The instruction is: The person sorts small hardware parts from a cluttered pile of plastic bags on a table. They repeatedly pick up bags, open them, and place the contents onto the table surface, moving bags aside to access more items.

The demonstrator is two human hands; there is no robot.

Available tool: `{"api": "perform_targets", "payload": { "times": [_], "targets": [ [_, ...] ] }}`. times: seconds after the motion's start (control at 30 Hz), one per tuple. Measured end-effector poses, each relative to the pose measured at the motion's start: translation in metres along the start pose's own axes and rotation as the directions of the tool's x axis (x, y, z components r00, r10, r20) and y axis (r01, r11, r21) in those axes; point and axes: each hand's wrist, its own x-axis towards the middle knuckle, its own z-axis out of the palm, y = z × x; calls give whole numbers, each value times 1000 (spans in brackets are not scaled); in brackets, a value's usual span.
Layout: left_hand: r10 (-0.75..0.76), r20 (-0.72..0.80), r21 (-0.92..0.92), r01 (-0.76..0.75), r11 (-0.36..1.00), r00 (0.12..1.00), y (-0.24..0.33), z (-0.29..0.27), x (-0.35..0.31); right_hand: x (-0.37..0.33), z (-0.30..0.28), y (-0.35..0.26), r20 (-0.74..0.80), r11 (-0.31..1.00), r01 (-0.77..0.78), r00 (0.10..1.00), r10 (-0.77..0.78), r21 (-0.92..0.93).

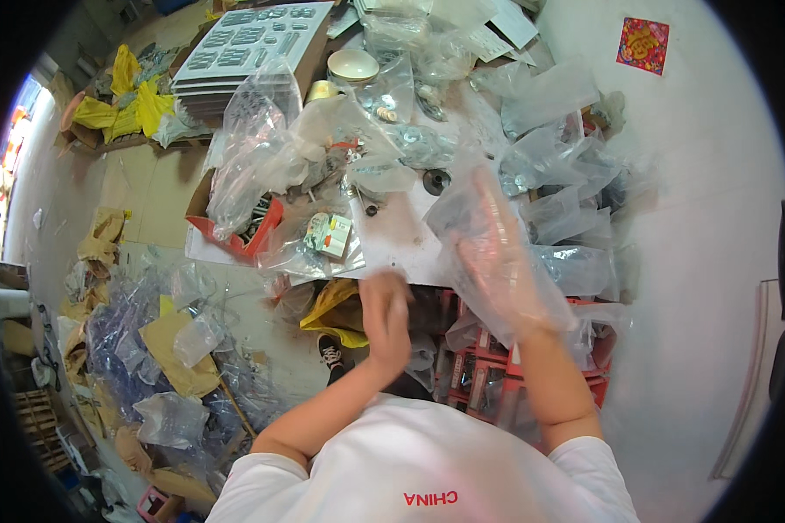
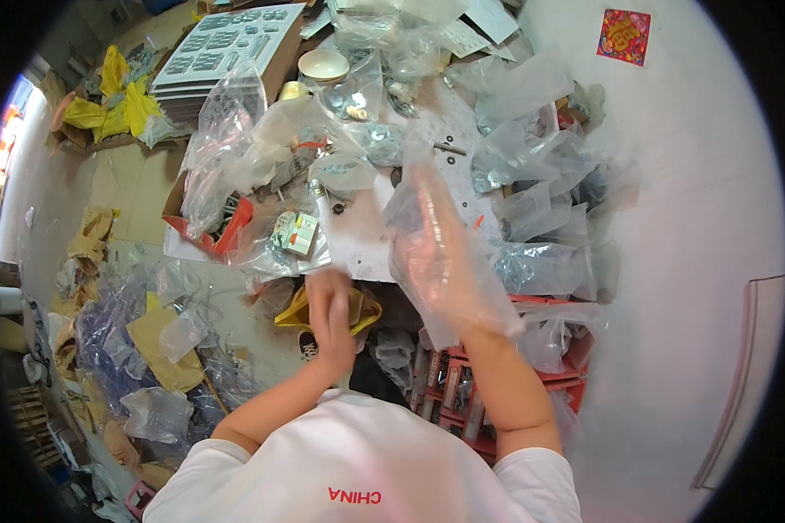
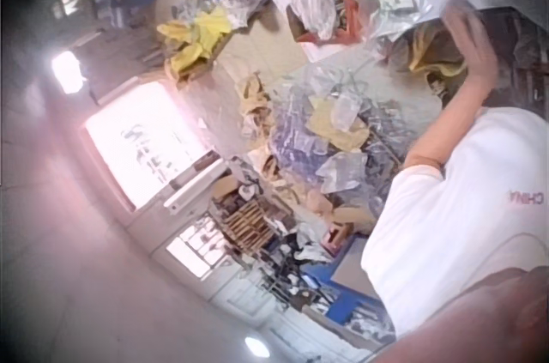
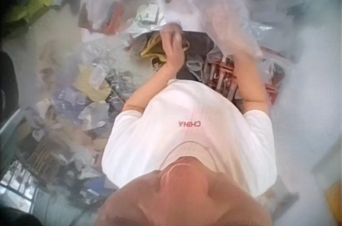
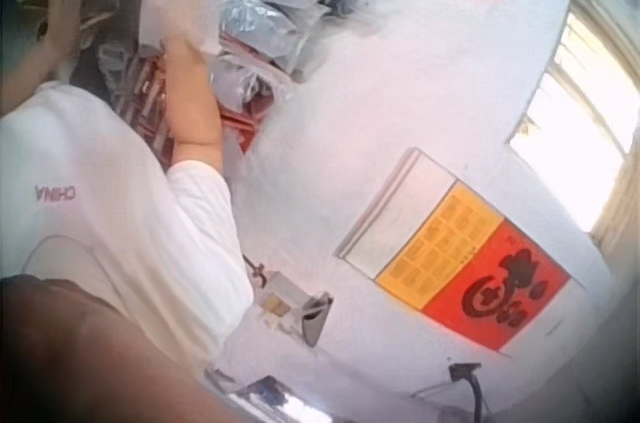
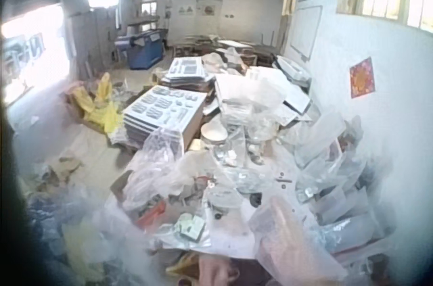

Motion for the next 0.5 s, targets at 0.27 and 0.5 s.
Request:
{"api": "perform_targets", "payload": {
  "times": [0.27, 0.5],
  "targets": [
    [-418, 479, -869, 483, -105, 772, -8, 21, 54, -39, 7, -35, -178, 986, 165, 970, -167, -24],
    [-679, 342, -822, 557, 119, 649, 1, -15, 36, -46, 75, 59, -121, 997, 49, 991, -56, -56]
  ]
}}
